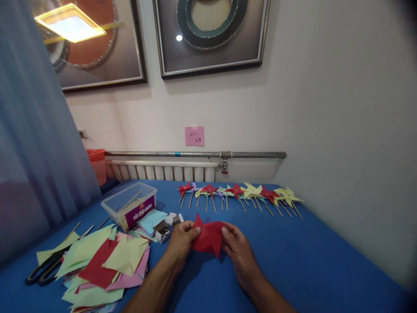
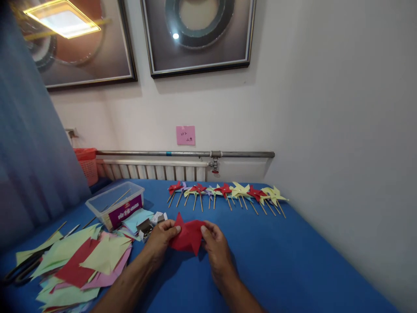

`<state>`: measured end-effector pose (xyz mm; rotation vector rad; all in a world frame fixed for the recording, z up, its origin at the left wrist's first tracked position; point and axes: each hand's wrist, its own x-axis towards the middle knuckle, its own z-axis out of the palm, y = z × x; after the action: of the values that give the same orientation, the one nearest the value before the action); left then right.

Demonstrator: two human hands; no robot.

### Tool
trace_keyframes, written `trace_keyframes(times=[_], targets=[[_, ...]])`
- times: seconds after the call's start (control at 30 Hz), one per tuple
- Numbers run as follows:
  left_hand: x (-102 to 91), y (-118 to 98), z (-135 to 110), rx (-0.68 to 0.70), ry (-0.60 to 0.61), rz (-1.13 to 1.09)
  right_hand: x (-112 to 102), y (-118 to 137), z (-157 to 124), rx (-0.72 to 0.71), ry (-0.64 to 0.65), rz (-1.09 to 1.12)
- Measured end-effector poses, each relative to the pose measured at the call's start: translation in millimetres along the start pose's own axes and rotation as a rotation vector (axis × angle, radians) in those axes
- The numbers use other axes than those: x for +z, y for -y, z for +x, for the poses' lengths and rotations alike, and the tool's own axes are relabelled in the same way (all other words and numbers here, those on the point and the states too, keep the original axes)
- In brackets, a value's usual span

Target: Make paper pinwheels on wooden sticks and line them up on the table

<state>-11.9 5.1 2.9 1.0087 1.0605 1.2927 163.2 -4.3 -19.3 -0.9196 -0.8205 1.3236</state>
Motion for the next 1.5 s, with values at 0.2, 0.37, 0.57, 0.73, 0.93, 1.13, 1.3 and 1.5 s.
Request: trace_keyframes(times=[0.2,0.37,0.57,0.73,0.93,1.13,1.3,1.5], targets=[[2.9,-0.1,-8.0,0.342,-0.152,0.452,-0.8,-10.7,2.1,-0.115,0.049,-0.296],[18.7,8.8,-24.9,0.526,-0.010,0.669,14.7,-15.0,-15.5,-0.173,0.319,-0.152],[23.7,12.2,-33.3,0.647,0.178,0.737,6.8,-25.4,-2.7,-0.065,0.124,0.018],[9.5,2.7,-21.3,0.608,-0.142,0.751,3.3,-23.9,2.5,0.027,0.094,0.067],[1.6,2.3,-2.9,0.053,-0.012,0.182,12.1,-13.3,-8.4,0.049,0.161,0.073],[7.1,13.3,-3.8,-0.083,0.061,-0.112,6.8,-24.4,-5.2,0.039,0.125,0.029],[9.2,13.3,-6.7,-0.120,0.097,-0.162,6.1,-26.4,-4.8,0.053,0.086,0.007],[11.7,10.6,-11.0,-0.095,0.148,-0.148,4.3,-16.4,-5.2,0.017,0.109,-0.039]])
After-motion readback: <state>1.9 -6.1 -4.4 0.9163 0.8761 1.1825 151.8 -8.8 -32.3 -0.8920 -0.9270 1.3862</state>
